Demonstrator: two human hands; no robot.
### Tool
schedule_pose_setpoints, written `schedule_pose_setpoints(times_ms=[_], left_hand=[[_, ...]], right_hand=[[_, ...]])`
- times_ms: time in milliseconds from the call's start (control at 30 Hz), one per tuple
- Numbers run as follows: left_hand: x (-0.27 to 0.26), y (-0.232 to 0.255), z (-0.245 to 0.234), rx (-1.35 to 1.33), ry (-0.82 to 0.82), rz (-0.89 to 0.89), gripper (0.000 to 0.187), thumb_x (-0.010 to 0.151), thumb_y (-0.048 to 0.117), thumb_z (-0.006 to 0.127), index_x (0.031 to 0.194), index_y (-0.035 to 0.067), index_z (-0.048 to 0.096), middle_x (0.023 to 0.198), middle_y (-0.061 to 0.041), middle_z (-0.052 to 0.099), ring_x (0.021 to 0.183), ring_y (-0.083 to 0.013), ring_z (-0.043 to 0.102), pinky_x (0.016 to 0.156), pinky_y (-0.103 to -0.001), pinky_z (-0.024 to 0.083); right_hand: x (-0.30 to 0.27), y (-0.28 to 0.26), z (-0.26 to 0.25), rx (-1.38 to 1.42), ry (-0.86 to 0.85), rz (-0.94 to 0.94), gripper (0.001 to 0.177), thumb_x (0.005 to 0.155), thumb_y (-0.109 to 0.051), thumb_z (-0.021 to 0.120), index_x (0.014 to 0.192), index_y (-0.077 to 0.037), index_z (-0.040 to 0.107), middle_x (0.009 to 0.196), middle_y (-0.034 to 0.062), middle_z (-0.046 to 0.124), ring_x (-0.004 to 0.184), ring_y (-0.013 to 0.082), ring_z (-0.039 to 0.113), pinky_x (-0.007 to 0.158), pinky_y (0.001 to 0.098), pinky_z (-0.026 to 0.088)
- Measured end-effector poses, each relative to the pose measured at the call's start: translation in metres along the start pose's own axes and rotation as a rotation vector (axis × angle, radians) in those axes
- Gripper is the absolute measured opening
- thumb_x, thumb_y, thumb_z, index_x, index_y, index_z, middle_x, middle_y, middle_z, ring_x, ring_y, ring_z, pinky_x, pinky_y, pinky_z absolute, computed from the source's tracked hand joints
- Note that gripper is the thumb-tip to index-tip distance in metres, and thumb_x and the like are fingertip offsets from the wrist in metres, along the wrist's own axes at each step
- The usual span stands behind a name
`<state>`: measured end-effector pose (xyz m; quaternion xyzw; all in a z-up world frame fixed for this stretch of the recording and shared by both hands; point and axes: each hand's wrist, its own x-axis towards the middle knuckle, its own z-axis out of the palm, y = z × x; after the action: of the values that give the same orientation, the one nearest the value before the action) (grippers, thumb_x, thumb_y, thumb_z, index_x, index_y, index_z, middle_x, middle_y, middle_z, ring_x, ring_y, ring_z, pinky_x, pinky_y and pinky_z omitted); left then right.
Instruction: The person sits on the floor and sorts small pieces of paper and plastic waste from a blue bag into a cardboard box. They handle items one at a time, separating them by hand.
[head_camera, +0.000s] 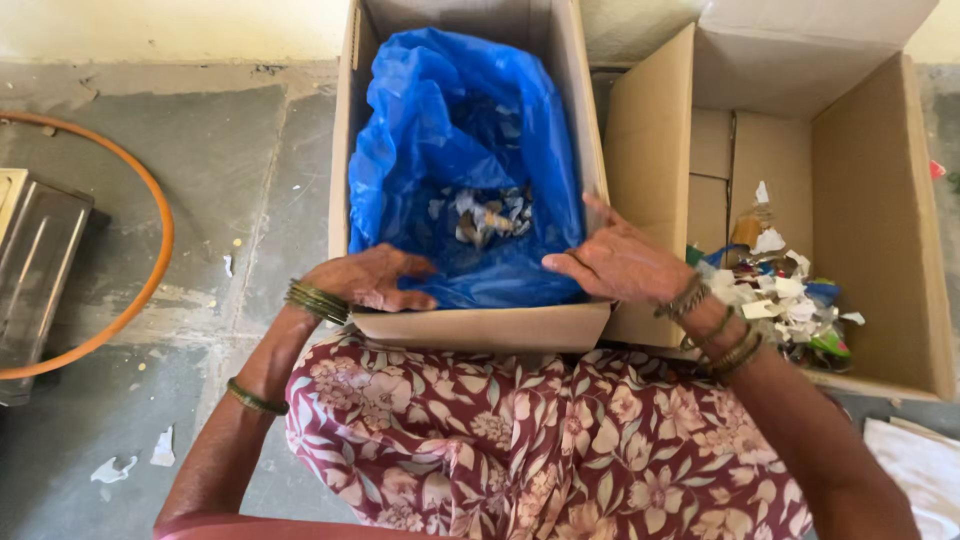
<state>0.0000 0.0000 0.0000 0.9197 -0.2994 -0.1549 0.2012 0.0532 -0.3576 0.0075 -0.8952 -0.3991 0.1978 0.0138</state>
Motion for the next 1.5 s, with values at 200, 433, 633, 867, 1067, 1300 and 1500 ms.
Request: schedule_pose_setpoints(times_ms=[200,433,633,867,1067,1300,1500], left_hand=[[0.076,0.003,-0.028,-0.180,0.167,-0.212,0.043,0.100,0.047,0.061,0.103,0.006,0.070,0.080,-0.025,0.070,0.073,-0.0373,0.068,0.066,-0.049,0.053],[0.172,-0.069,0.080,0.276,0.063,0.054,0.087,0.073,0.063,0.078,0.138,0.011,0.051,0.130,-0.023,0.057,0.115,-0.0420,0.059,0.094,-0.054,0.053],[0.204,-0.125,0.178,0.546,0.077,0.067,0.105,0.073,0.087,0.059,0.154,0.026,0.036,0.155,-0.023,0.034,0.132,-0.0500,0.041,0.086,-0.077,0.041],[0.213,-0.181,0.225,0.543,0.002,0.181,0.070,0.092,0.075,0.049,0.136,0.021,0.051,0.141,-0.019,0.052,0.128,-0.0435,0.055,0.088,-0.061,0.052],[0.218,-0.180,0.173,0.143,0.126,0.093,0.067,0.099,0.061,0.052,0.131,0.003,0.048,0.106,-0.030,0.067,0.081,-0.0503,0.067,0.065,-0.055,0.054],[0.216,-0.157,0.121,-0.234,0.287,-0.259,0.048,0.104,0.055,0.052,0.124,0.011,0.057,0.091,-0.026,0.071,0.089,-0.0455,0.069,0.073,-0.054,0.052],[0.230,-0.173,0.134,-0.063,0.258,-0.080,0.039,0.104,0.046,0.052,0.125,0.014,0.060,0.100,-0.026,0.071,0.096,-0.0441,0.069,0.081,-0.053,0.054]], right_hand=[[-0.001,-0.005,0.023,0.197,0.676,-0.206,0.022,0.096,-0.025,0.067,0.089,-0.005,0.074,0.082,0.0093,0.072,0.081,0.0247,0.070,0.114,0.0431,0.037],[0.002,-0.001,0.037,0.267,0.765,-0.176,0.009,0.088,-0.015,0.072,0.085,-0.006,0.070,0.081,0.0088,0.071,0.082,0.0250,0.069,0.113,0.0431,0.040],[0.003,-0.004,0.034,0.304,0.799,-0.156,0.009,0.087,-0.014,0.074,0.085,-0.006,0.069,0.081,0.0083,0.070,0.084,0.0255,0.068,0.111,0.0437,0.040],[0.005,-0.004,0.029,0.403,0.792,-0.123,0.009,0.088,-0.014,0.074,0.087,-0.007,0.069,0.081,0.0069,0.070,0.084,0.0247,0.068,0.111,0.0435,0.041],[0.005,-0.003,0.029,0.260,0.702,-0.146,0.013,0.084,-0.014,0.075,0.090,-0.004,0.069,0.080,0.0095,0.067,0.083,0.0262,0.067,0.112,0.0454,0.038],[0.008,-0.004,0.031,0.071,0.558,-0.103,0.026,0.085,-0.021,0.076,0.102,-0.002,0.067,0.091,0.0164,0.066,0.098,0.0329,0.064,0.113,0.0481,0.036],[0.039,-0.030,-0.001,-0.099,0.502,-0.042,0.087,0.077,-0.031,0.078,0.149,-0.006,0.038,0.145,0.0341,0.039,0.137,0.0517,0.036,0.111,0.0674,0.025]])
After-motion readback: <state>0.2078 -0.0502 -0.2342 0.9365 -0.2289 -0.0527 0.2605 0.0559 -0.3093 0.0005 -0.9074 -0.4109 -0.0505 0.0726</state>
